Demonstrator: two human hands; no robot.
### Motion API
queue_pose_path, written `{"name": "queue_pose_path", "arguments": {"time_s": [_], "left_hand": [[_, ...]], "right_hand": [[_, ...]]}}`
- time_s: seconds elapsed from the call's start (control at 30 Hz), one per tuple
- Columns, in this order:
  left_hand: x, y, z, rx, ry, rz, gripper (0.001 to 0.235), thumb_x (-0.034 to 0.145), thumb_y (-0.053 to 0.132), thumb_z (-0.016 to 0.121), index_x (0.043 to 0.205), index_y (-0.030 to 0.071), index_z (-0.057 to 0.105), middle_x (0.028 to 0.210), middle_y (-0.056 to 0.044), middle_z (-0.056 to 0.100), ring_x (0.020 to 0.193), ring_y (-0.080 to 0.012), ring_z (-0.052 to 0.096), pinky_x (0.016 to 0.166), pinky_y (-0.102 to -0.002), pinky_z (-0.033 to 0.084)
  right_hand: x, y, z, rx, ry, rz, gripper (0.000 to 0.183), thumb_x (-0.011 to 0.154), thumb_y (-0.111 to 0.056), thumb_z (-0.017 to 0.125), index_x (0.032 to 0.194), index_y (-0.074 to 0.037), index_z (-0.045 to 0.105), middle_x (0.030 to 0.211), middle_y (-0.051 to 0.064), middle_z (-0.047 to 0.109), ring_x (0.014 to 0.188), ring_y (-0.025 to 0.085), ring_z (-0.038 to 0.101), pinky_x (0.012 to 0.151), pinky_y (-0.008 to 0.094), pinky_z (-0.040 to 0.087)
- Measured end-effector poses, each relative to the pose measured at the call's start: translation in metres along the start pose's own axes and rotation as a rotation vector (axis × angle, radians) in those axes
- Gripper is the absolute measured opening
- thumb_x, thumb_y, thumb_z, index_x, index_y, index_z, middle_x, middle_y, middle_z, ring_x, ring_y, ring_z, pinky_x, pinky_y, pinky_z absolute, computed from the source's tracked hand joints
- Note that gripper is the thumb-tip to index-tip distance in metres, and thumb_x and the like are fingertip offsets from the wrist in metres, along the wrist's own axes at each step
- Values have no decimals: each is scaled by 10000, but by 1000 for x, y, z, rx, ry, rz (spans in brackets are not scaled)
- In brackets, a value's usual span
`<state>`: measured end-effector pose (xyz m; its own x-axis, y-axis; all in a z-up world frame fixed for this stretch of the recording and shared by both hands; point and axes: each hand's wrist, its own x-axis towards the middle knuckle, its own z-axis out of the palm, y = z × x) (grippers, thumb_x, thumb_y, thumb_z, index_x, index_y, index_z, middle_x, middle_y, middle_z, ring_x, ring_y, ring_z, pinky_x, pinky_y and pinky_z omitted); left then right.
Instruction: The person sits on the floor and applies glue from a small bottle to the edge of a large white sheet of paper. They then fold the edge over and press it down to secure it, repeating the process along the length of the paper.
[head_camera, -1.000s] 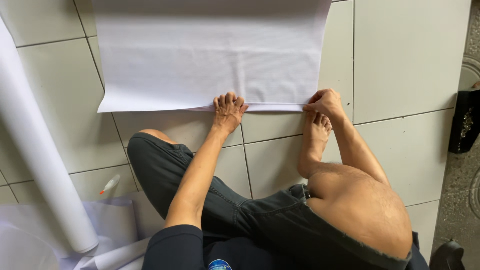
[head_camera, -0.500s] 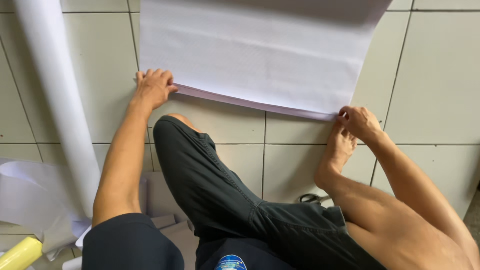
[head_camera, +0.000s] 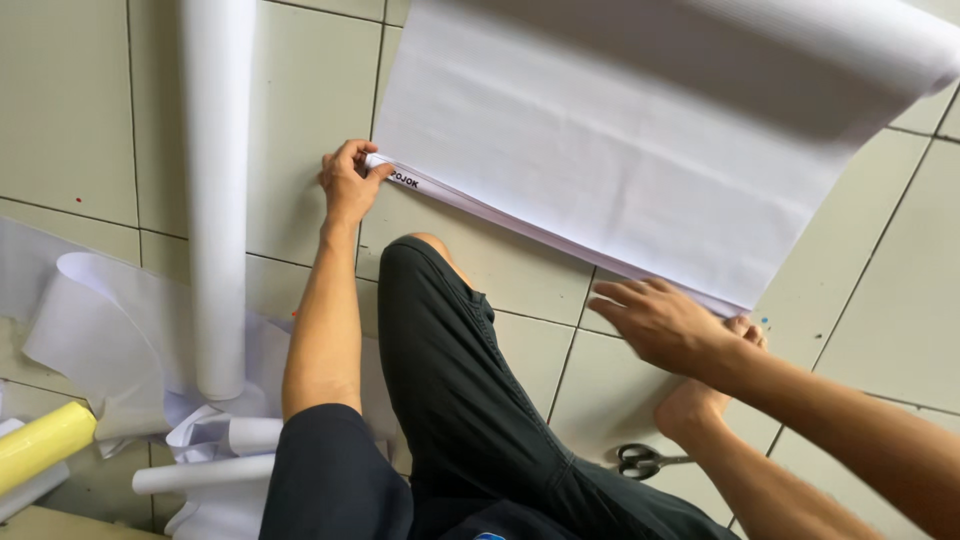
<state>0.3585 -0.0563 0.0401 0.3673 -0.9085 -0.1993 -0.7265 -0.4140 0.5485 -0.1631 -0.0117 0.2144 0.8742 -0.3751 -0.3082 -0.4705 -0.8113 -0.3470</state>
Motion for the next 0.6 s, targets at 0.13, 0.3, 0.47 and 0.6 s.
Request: {"name": "queue_pose_path", "arguments": {"time_s": [0.13,0.3,0.47,0.6], "left_hand": [[4,-6,3,-107,78,40,440,718,427,964,1024,262,693,837,62,653,920,-199,590,914,-384,468],[-1,-4,1,-161,112,-13,536,655,454,990,1018,203,687,822,33,710,863,-208,616,880,-354,520],[3,-12,6,-133,143,-10,468,668,474,988,944,217,711,799,54,723,852,-195,641,858,-344,540],[-1,-5,5,-151,182,-21,406,687,424,982,918,217,720,789,57,728,866,-198,660,869,-340,550]], "right_hand": [[127,-4,50,-83,92,-102,643,798,-74,677,1416,-162,522,1548,75,439,1415,235,472,1143,414,421],[206,-1,113,-125,223,-61,681,1047,-420,486,1644,-193,249,1742,62,134,1597,226,137,1280,503,132],[206,14,126,-139,267,-76,743,1022,-585,425,1639,-204,264,1734,22,188,1588,199,183,1282,481,147],[208,18,135,-147,325,-105,729,1014,-588,423,1626,-212,304,1727,3,222,1591,208,181,1276,490,133]]}}
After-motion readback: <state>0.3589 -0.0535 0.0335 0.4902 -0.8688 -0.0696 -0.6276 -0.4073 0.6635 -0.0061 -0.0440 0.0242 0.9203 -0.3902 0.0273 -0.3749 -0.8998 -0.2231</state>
